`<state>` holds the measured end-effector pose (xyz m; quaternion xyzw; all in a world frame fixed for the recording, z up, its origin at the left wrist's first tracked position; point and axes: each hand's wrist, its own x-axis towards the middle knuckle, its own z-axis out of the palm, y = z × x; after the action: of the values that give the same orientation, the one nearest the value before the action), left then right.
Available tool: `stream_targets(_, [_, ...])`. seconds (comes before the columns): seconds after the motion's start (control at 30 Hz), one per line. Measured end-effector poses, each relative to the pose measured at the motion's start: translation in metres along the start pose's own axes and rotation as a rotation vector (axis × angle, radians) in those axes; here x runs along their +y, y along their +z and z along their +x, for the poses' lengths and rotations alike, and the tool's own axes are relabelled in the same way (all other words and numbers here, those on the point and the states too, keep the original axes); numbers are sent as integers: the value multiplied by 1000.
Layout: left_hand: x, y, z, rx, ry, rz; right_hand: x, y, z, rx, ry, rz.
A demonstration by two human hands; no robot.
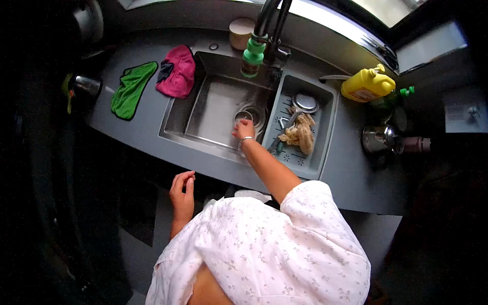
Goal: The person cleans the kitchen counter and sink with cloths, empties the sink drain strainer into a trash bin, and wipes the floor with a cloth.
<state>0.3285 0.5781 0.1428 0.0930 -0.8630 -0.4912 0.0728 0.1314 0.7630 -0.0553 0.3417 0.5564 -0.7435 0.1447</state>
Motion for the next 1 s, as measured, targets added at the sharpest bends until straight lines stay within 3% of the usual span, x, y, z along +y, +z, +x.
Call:
stream_targets(0.17, [-5,6,33,-33,-135,-35,55,-12,119,248,25,-89])
stream_targets(0.3, [-9,12,44,-101,-203,-65,42,-15,120,383,126,-193])
stream_targets(0.57, [-29,0,82,-192,-194,-49,67,-37,134,395,180,-326])
stream_targets(0.67, [-35,-10,106,-200,-150,-51,84,-56,154,464,-41,-532])
stream_targets(0.77, [-56,-25,141,-170,-4,-13,19,-24,82,366,-305,-629])
stream_targets(0.83, [-74,-44,179,-189,187,57,-19,13,42,163,-438,-474])
stream_targets(0.9, [-83,-67,222,-181,157,40,-65,66,1,54,-702,-647])
stream_targets(1.0, [-109,-100,291,-113,252,141,-113,154,-34,-187,-928,-720])
